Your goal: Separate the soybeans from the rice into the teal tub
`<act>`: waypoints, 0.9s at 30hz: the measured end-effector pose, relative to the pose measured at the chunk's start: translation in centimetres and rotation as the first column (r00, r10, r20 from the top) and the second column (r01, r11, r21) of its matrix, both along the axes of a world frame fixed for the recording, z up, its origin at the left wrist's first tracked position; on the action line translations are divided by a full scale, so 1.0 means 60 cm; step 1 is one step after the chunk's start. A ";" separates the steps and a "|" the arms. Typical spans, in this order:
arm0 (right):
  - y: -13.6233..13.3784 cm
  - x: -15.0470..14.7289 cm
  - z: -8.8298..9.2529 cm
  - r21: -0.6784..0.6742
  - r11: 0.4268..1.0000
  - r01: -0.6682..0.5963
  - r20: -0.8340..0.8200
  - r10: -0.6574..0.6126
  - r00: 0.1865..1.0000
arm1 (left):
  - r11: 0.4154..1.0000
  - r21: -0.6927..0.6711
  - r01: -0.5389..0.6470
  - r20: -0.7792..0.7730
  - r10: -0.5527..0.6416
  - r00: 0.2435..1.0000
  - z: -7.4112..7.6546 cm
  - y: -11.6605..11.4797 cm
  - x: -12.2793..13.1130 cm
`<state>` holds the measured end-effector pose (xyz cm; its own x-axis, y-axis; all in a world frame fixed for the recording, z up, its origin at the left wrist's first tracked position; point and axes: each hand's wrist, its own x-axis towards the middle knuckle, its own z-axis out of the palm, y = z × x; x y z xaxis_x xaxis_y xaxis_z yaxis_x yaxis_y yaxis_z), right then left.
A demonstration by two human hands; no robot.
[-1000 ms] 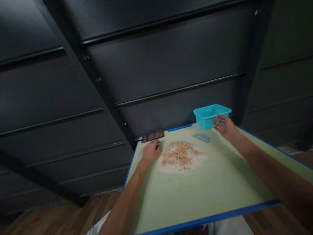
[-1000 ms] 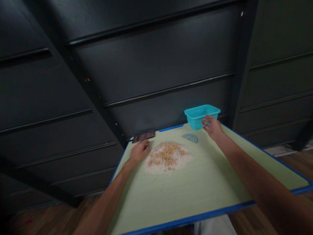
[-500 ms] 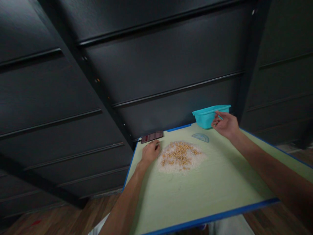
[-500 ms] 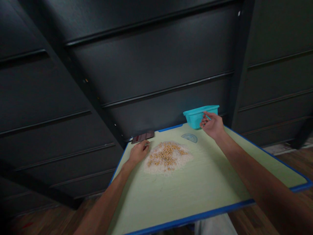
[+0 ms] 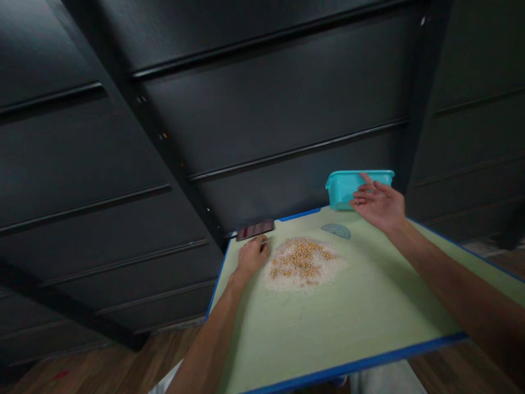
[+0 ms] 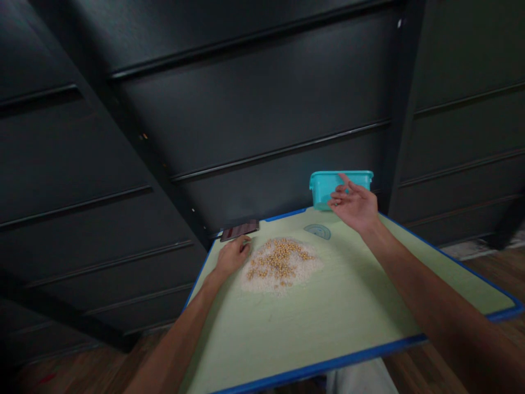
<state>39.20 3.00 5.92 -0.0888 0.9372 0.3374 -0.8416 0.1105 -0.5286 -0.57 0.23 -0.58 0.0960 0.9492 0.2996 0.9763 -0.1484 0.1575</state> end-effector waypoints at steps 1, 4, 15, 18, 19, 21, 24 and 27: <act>-0.002 -0.002 0.002 0.004 1.000 0.001 0.013 -0.001 1.000 | 1.000 -0.001 -0.001 0.001 0.001 1.000 0.000 -0.001 0.000; -0.009 -0.006 0.009 0.011 1.000 -0.022 0.000 0.022 1.000 | 1.000 -0.004 0.001 0.002 -0.001 1.000 0.001 -0.003 0.000; -0.006 -0.003 0.005 -0.046 0.998 0.032 0.022 -0.031 0.999 | 1.000 -0.018 -0.013 -0.018 0.013 1.000 0.006 -0.001 0.002; 0.004 0.005 -0.002 -0.068 0.987 0.145 0.108 -0.137 0.985 | 1.000 -0.021 -0.019 -0.019 0.019 1.000 0.008 -0.004 0.003; 0.008 0.008 -0.003 -0.069 0.983 0.170 0.133 -0.160 0.978 | 1.000 -0.020 -0.022 -0.019 0.021 1.000 0.008 -0.005 0.003; 0.016 0.010 -0.005 -0.063 0.975 0.211 0.180 -0.197 0.964 | 1.000 -0.020 -0.022 -0.018 0.022 1.000 0.008 -0.005 0.003; 0.026 0.004 -0.009 -0.044 0.951 0.307 0.298 -0.281 0.912 | 1.000 -0.015 -0.015 -0.013 0.015 1.000 0.007 -0.005 0.002; 0.034 -0.007 -0.017 0.014 0.881 0.474 0.440 -0.431 0.788 | 1.000 -0.014 -0.005 -0.008 0.005 1.000 0.007 -0.005 0.002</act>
